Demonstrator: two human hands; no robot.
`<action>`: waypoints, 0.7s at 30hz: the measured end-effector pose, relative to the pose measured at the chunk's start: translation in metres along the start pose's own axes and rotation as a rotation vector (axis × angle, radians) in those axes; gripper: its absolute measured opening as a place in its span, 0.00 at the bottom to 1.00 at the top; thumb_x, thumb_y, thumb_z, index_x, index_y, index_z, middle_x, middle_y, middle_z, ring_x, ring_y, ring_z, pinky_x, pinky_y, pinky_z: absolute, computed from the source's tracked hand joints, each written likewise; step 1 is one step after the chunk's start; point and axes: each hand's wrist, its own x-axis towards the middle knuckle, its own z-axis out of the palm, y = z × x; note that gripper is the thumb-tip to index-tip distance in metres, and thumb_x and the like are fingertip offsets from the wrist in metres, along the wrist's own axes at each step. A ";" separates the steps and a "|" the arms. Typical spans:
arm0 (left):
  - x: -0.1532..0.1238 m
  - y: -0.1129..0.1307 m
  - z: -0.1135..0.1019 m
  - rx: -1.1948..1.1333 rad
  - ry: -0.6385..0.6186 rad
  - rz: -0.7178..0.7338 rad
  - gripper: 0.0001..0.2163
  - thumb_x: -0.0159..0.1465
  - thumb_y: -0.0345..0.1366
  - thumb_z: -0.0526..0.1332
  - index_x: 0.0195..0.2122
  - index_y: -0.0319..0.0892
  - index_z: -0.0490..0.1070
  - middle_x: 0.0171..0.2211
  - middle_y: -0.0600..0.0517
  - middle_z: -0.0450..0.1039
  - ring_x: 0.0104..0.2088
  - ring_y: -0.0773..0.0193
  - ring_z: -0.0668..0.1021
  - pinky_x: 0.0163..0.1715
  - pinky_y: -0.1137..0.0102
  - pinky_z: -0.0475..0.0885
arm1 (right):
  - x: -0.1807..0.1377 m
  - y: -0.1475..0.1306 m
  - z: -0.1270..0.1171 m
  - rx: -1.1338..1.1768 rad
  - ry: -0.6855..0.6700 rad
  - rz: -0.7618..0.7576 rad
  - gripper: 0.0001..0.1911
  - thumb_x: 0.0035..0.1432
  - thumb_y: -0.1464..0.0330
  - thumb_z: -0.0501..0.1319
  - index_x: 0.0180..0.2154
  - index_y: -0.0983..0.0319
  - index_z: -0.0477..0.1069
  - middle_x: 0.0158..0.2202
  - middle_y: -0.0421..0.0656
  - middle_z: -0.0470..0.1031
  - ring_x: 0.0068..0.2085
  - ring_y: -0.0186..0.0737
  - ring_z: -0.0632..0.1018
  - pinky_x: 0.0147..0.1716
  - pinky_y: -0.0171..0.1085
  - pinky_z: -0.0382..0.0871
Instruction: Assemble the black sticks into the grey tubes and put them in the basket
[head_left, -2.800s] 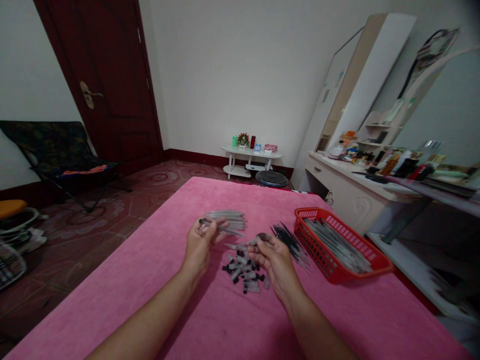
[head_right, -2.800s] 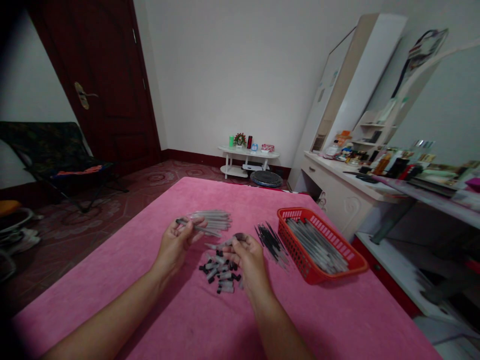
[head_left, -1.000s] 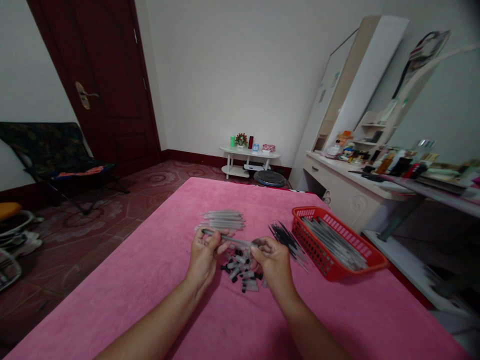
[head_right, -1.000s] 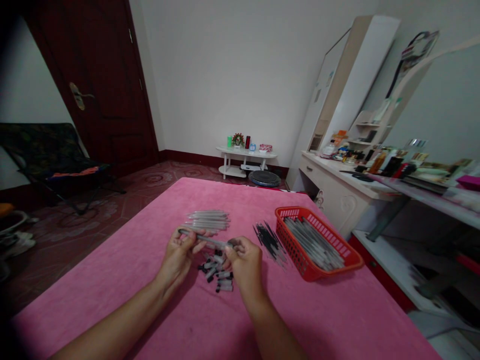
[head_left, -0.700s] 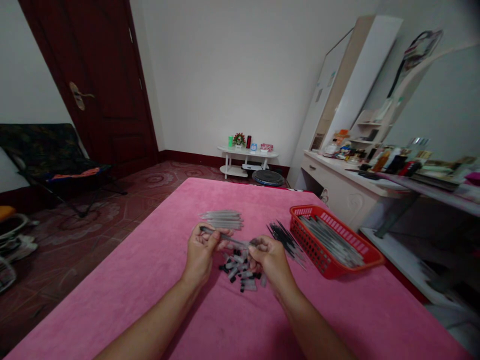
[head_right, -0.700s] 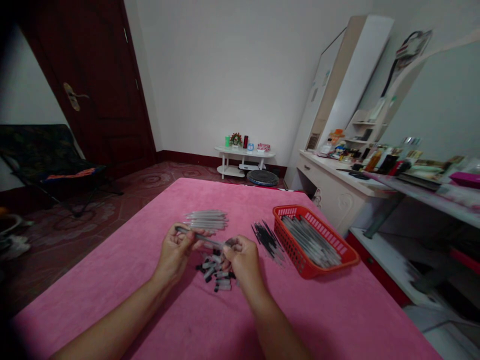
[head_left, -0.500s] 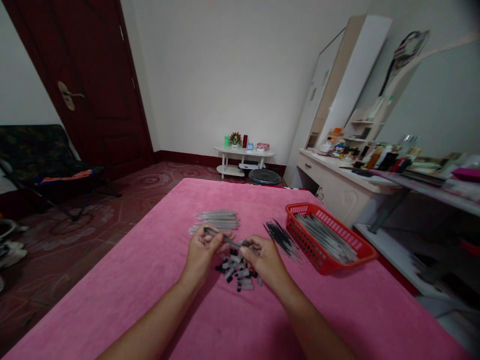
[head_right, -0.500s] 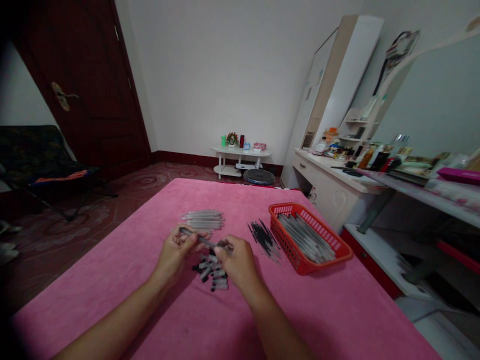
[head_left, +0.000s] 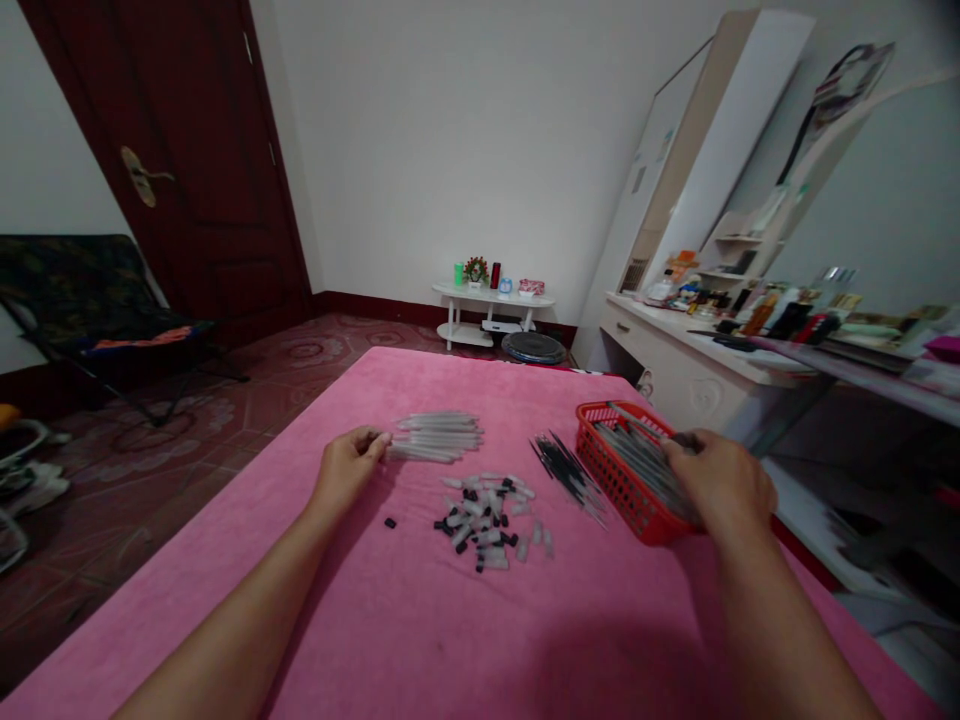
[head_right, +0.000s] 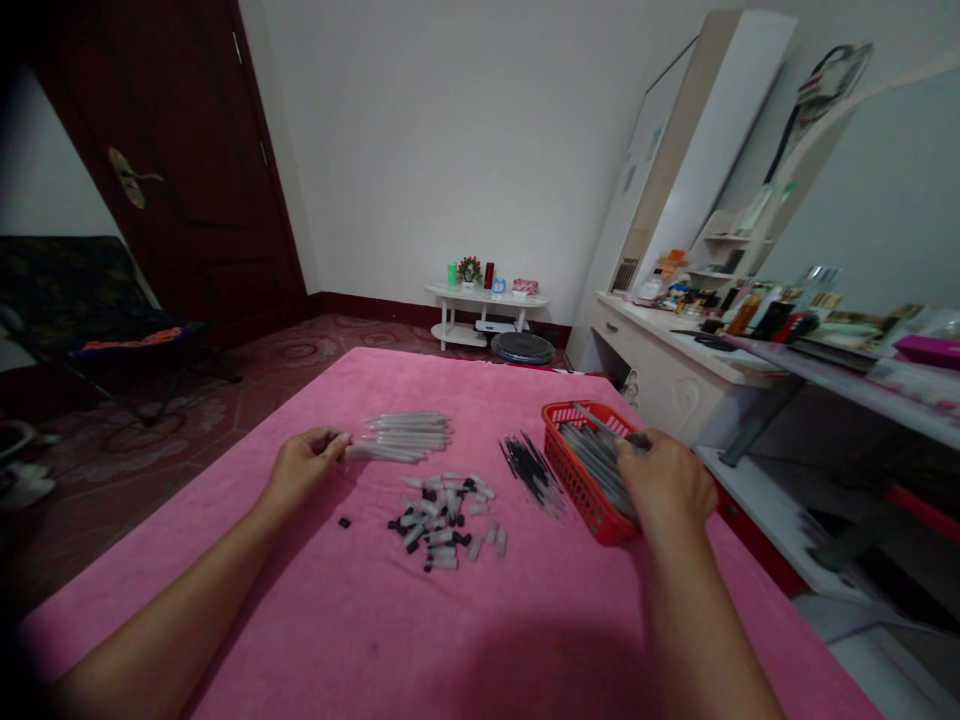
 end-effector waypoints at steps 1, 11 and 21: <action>0.002 -0.002 -0.003 -0.006 -0.030 -0.033 0.12 0.54 0.42 0.64 0.22 0.38 0.72 0.16 0.54 0.68 0.18 0.68 0.68 0.19 0.76 0.61 | 0.002 0.003 0.000 -0.022 -0.001 -0.010 0.16 0.50 0.56 0.59 0.34 0.59 0.77 0.27 0.55 0.73 0.28 0.54 0.73 0.26 0.46 0.59; -0.002 -0.007 0.005 0.584 -0.306 0.387 0.12 0.59 0.35 0.58 0.42 0.44 0.77 0.43 0.48 0.76 0.45 0.57 0.75 0.47 0.65 0.68 | -0.035 -0.056 0.032 0.449 -0.044 -0.489 0.10 0.53 0.67 0.57 0.32 0.63 0.75 0.33 0.46 0.76 0.34 0.41 0.74 0.36 0.37 0.65; -0.011 -0.006 0.016 0.663 -0.348 0.411 0.11 0.60 0.32 0.58 0.40 0.47 0.77 0.40 0.50 0.77 0.43 0.60 0.76 0.44 0.68 0.70 | -0.116 -0.106 0.058 0.436 -0.517 -0.754 0.06 0.52 0.74 0.59 0.32 0.61 0.74 0.34 0.42 0.74 0.37 0.37 0.73 0.37 0.34 0.62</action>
